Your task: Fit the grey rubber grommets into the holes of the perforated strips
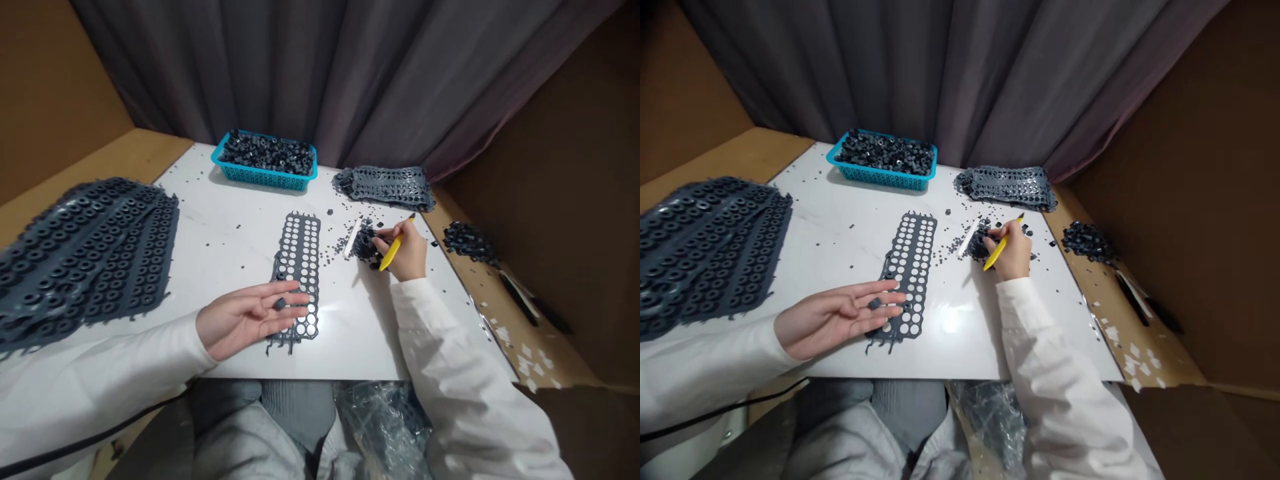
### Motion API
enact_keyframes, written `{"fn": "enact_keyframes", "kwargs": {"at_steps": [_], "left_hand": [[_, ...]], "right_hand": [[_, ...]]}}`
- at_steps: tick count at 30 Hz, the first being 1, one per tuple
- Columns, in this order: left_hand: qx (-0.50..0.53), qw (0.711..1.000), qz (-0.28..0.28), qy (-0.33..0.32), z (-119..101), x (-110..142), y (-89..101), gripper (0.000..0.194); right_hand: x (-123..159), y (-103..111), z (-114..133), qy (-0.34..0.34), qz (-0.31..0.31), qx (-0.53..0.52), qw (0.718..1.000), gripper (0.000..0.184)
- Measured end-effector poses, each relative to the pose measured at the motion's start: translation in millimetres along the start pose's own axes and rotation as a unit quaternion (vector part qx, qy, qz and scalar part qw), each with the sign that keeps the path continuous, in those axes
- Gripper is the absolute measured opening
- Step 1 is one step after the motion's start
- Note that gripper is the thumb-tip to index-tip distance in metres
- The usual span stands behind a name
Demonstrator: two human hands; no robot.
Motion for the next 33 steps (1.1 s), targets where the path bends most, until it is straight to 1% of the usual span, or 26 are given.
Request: {"fn": "enact_keyframes", "kwargs": {"at_steps": [2,4,6,8,11,13,14,15,16,18,19,21,22,23,25,26,27,28,30,31,33], "left_hand": [[-0.046,0.999,0.001,-0.010,3.0,4.9,0.2,0.054],[-0.107,0.994,0.002,-0.037,5.4,8.5,-0.4,0.044],[-0.165,0.983,0.011,-0.077,7.4,10.8,-1.9,0.042],[-0.204,0.972,0.019,-0.114,9.3,12.3,-3.9,0.043],[-0.235,0.962,0.014,-0.139,11.3,14.4,-5.3,0.044],[-0.251,0.956,0.003,-0.152,10.3,15.8,-2.9,0.040],[-0.261,0.951,-0.007,-0.164,8.8,16.3,-0.1,0.034],[-0.273,0.945,-0.022,-0.177,6.8,16.6,3.6,0.027],[-0.288,0.938,-0.040,-0.189,4.6,16.6,8.2,0.021],[-0.326,0.922,-0.077,-0.195,1.0,15.3,18.4,0.018],[-0.348,0.914,-0.089,-0.187,0.0,14.0,23.2,0.019],[-0.389,0.902,-0.090,-0.165,0.4,10.5,30.4,0.020],[-0.404,0.897,-0.081,-0.157,1.4,8.6,32.5,0.020],[-0.417,0.893,-0.069,-0.153,2.7,6.8,33.7,0.021],[-0.443,0.881,-0.047,-0.159,5.3,4.3,34.3,0.023],[-0.465,0.868,-0.043,-0.169,6.3,3.5,34.3,0.024],[-0.498,0.846,-0.043,-0.184,7.0,3.1,34.3,0.023],[-0.540,0.816,-0.045,-0.202,7.5,2.9,34.4,0.023],[-0.625,0.740,-0.043,-0.244,8.5,2.5,35.0,0.020],[-0.658,0.704,-0.035,-0.265,9.0,2.0,35.5,0.019],[-0.698,0.648,-0.008,-0.304,10.3,-0.1,36.9,0.018]], "right_hand": [[-9.9,6.6,-19.4,0.001,-0.006,0.075,0.997,0.039],[-11.8,10.2,-27.9,-0.001,-0.008,0.128,0.992,0.041],[-10.0,10.9,-26.8,-0.006,-0.005,0.152,0.988,0.042],[-6.6,9.6,-17.9,-0.009,0.000,0.143,0.990,0.042],[5.5,6.3,6.9,0.003,0.016,0.066,0.998,0.036],[23.0,4.0,29.2,0.007,0.050,-0.027,0.998,0.028],[35.2,2.7,41.1,0.000,0.082,-0.079,0.994,0.027],[49.3,1.2,53.0,-0.017,0.116,-0.136,0.984,0.030],[64.9,-0.7,64.4,-0.041,0.160,-0.189,0.968,0.034],[96.7,-5.6,84.2,-0.099,0.222,-0.282,0.928,0.041],[111.3,-8.7,91.8,-0.126,0.240,-0.314,0.910,0.042],[134.7,-16.1,101.9,-0.176,0.261,-0.360,0.878,0.038],[143.0,-20.1,104.5,-0.196,0.265,-0.368,0.869,0.034],[149.2,-23.9,105.8,-0.211,0.263,-0.368,0.867,0.029],[156.7,-30.2,106.2,-0.224,0.254,-0.352,0.873,0.021],[159.0,-32.6,106.0,-0.222,0.249,-0.339,0.880,0.018],[160.8,-34.3,106.0,-0.215,0.244,-0.326,0.888,0.015],[162.4,-35.6,106.1,-0.205,0.240,-0.313,0.896,0.011],[165.2,-36.9,107.1,-0.181,0.228,-0.286,0.913,0.007],[166.5,-37.3,107.8,-0.168,0.224,-0.274,0.920,0.008],[168.2,-38.1,109.7,-0.148,0.226,-0.255,0.928,0.013]]}}
Point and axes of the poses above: each hand's wrist, its own x-axis away from the middle knuckle, its own y-axis out of the back of the hand, z = x × y, the point moved 1 cm from there along -x, towards the middle knuckle, and after that the axes turned 6 degrees about x, right-handed, at the moved point
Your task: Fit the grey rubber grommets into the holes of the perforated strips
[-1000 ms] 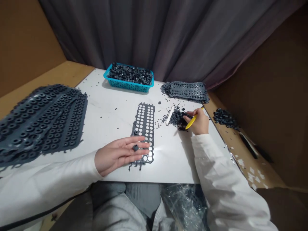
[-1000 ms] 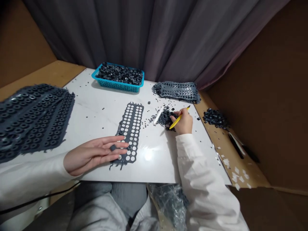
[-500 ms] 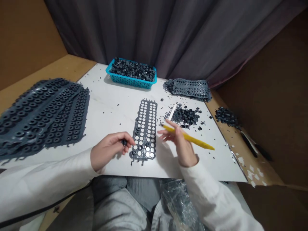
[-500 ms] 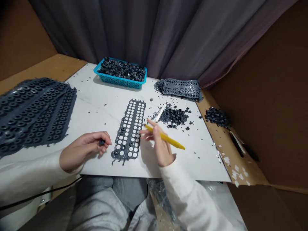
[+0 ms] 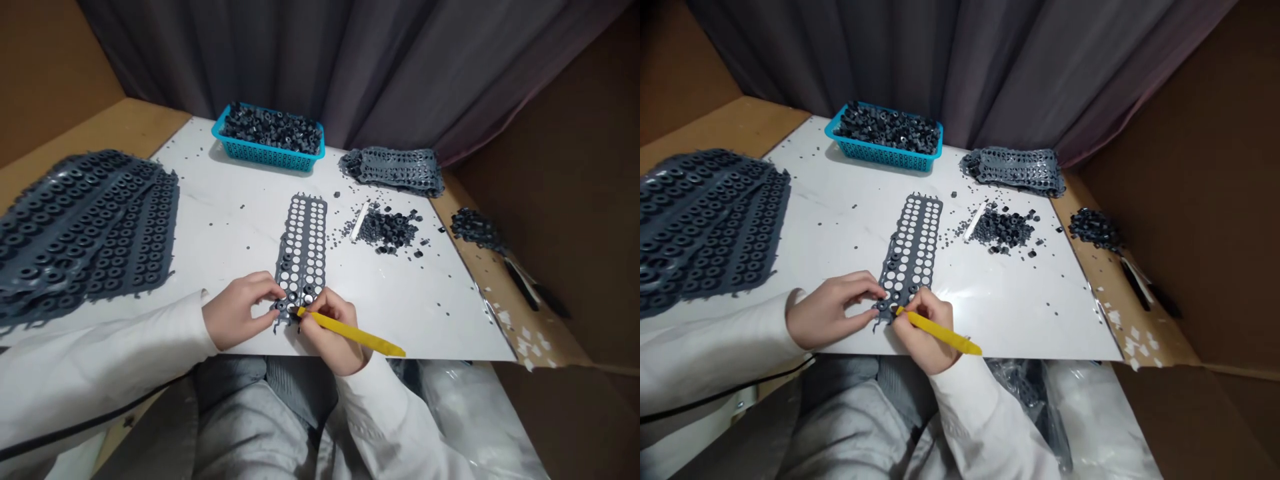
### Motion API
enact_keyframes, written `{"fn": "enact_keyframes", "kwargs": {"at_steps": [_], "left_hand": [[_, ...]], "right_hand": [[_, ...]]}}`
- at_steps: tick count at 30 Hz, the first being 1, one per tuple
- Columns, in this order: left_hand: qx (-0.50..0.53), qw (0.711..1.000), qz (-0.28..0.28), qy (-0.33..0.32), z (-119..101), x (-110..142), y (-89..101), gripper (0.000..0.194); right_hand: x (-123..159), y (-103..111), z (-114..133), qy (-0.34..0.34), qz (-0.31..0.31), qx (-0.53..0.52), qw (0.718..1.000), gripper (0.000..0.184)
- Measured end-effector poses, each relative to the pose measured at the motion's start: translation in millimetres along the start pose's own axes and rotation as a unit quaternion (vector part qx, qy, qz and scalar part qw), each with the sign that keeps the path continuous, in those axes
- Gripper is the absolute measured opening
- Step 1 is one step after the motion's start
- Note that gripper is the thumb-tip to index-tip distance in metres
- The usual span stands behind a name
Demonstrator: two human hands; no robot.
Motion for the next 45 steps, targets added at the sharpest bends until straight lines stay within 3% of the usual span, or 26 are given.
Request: {"fn": "enact_keyframes", "kwargs": {"at_steps": [5,15,24,29,32,35,38,41,45], "left_hand": [[-0.084,0.991,0.048,-0.089,5.9,-5.7,-4.1,0.016],[-0.161,0.968,0.133,-0.139,1.8,-15.2,0.9,0.019],[-0.294,0.911,0.141,-0.253,-2.8,-17.5,-7.7,0.035],[-0.205,0.940,0.120,-0.245,1.0,-14.9,-10.2,0.039],[-0.081,0.975,0.105,-0.179,2.2,-18.9,-2.2,0.033],[0.080,0.996,0.022,0.015,3.4,-27.9,16.4,0.020],[0.244,0.951,-0.042,0.185,7.1,-33.9,34.3,0.023],[0.349,0.900,-0.017,0.260,11.9,-33.1,39.6,0.025],[0.426,0.842,0.021,0.329,14.2,-26.0,32.2,0.031]], "right_hand": [[-0.9,-3.1,4.4,0.013,0.026,0.041,0.999,0.013],[-2.2,-3.1,5.7,0.000,0.042,0.055,0.998,0.013],[-11.9,-4.6,23.0,0.022,0.057,0.136,0.989,0.017],[-11.9,-4.3,23.0,0.035,0.062,0.159,0.985,0.017],[-12.0,-4.2,23.1,0.031,0.075,0.157,0.984,0.015],[-12.2,-4.4,22.1,0.013,0.066,0.144,0.987,0.015],[-10.7,-5.2,18.4,-0.002,0.054,0.127,0.990,0.015],[-6.8,-4.9,14.7,-0.002,0.049,0.091,0.995,0.013],[-0.7,1.4,15.7,-0.003,0.001,0.029,1.000,0.013]]}}
Point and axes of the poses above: each hand's wrist, its own x-axis away from the middle knuckle, its own y-axis out of the back of the hand, z = x × y, the point moved 1 cm from there along -x, towards the middle knuckle, and after that the axes turned 6 degrees about x, right-handed, at the moved point
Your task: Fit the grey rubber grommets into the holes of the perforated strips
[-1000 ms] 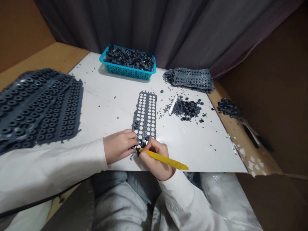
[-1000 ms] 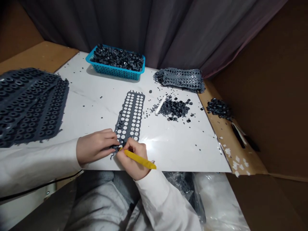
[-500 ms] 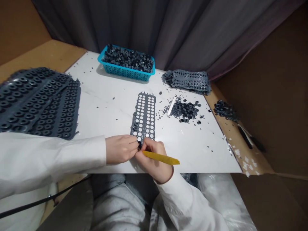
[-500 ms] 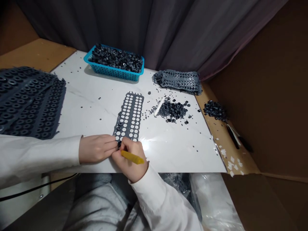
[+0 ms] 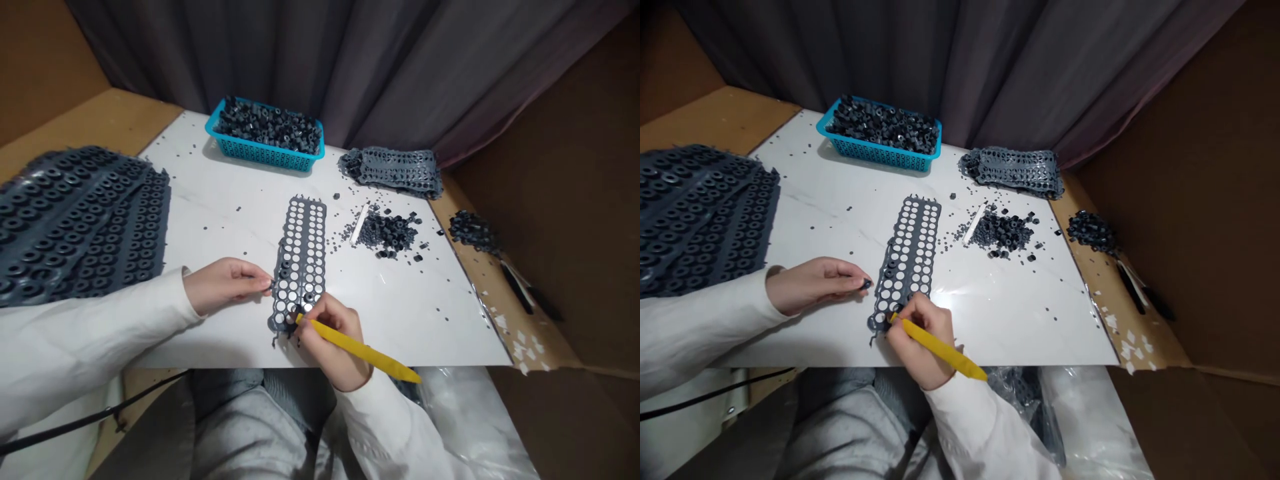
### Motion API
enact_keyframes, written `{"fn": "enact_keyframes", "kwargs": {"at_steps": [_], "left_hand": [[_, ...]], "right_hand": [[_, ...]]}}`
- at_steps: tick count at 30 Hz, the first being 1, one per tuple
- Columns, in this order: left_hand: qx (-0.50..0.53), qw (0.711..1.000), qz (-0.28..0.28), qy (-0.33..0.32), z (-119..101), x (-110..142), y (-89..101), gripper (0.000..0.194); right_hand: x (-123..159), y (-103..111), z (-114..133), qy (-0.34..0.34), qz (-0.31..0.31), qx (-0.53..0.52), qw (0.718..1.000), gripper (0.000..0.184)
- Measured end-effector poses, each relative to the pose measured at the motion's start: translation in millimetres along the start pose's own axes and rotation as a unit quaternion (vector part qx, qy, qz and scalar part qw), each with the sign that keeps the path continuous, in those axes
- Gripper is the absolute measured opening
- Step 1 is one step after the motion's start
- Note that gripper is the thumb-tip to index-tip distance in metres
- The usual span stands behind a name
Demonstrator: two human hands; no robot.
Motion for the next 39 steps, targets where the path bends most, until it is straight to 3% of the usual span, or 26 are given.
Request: {"fn": "enact_keyframes", "kwargs": {"at_steps": [4,8,11,15,18,20,21,22,25,27,29,32,33,35,37,39], "left_hand": [[0.064,0.996,0.054,0.040,4.6,3.0,-9.5,0.031],[0.126,0.987,0.082,0.057,6.0,4.7,-21.4,0.032],[0.152,0.982,0.094,0.058,7.6,4.0,-30.6,0.035],[0.161,0.983,0.076,0.051,5.9,0.6,-40.0,0.038],[0.098,0.993,0.061,0.024,3.7,1.5,-42.3,0.044],[-0.039,0.996,0.058,-0.051,6.0,5.3,-40.3,0.041],[-0.134,0.983,0.059,-0.113,9.2,7.7,-38.4,0.033],[-0.226,0.951,0.041,-0.207,13.2,10.0,-35.8,0.023],[-0.395,0.815,0.042,-0.422,33.0,12.5,-27.7,0.020],[-0.467,0.730,0.037,-0.498,47.0,9.2,-22.8,0.022],[-0.511,0.657,0.008,-0.554,57.4,4.4,-19.3,0.024],[-0.539,0.580,-0.041,-0.609,63.0,0.6,-19.3,0.034],[-0.543,0.575,-0.044,-0.610,61.4,0.7,-21.1,0.035],[-0.538,0.604,-0.024,-0.588,52.0,2.6,-26.7,0.032],[-0.514,0.654,0.013,-0.555,34.1,6.3,-34.0,0.027],[-0.482,0.691,0.038,-0.538,8.8,10.7,-41.1,0.023]], "right_hand": [[1.4,8.5,9.4,0.041,-0.059,-0.031,0.997,0.010],[-3.3,6.6,20.5,0.121,-0.033,-0.010,0.992,0.008],[-9.0,1.8,24.7,0.143,-0.048,-0.003,0.989,0.031],[-12.0,-1.8,28.1,0.136,-0.067,-0.021,0.988,0.037],[-12.6,6.0,27.5,0.128,-0.091,-0.016,0.987,0.038],[-21.3,25.6,20.3,0.133,-0.124,0.015,0.983,0.038],[-30.2,42.5,13.7,0.135,-0.150,0.034,0.979,0.037],[-42.2,65.0,5.4,0.137,-0.178,0.055,0.973,0.036],[-87.6,161.0,-24.6,0.093,-0.307,0.142,0.936,0.034],[-113.6,232.0,-43.1,-0.009,-0.408,0.243,0.880,0.034],[-130.6,288.2,-56.6,-0.043,-0.456,0.265,0.849,0.031],[-144.1,330.4,-67.3,-0.069,-0.483,0.267,0.831,0.028],[-148.1,334.3,-68.2,-0.072,-0.483,0.265,0.832,0.029],[-157.0,329.7,-65.9,-0.061,-0.470,0.260,0.841,0.030],[-165.2,310.2,-57.9,-0.026,-0.428,0.254,0.867,0.033],[-167.4,277.2,-45.2,0.036,-0.341,0.241,0.908,0.036]]}}
Point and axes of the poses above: each hand's wrist, its own x-axis away from the middle knuckle, its own y-axis out of the back of the hand, z = x × y, the point moved 1 cm from there along -x, towards the middle knuckle, and after that the axes turned 6 degrees about x, right-handed, at the moved point
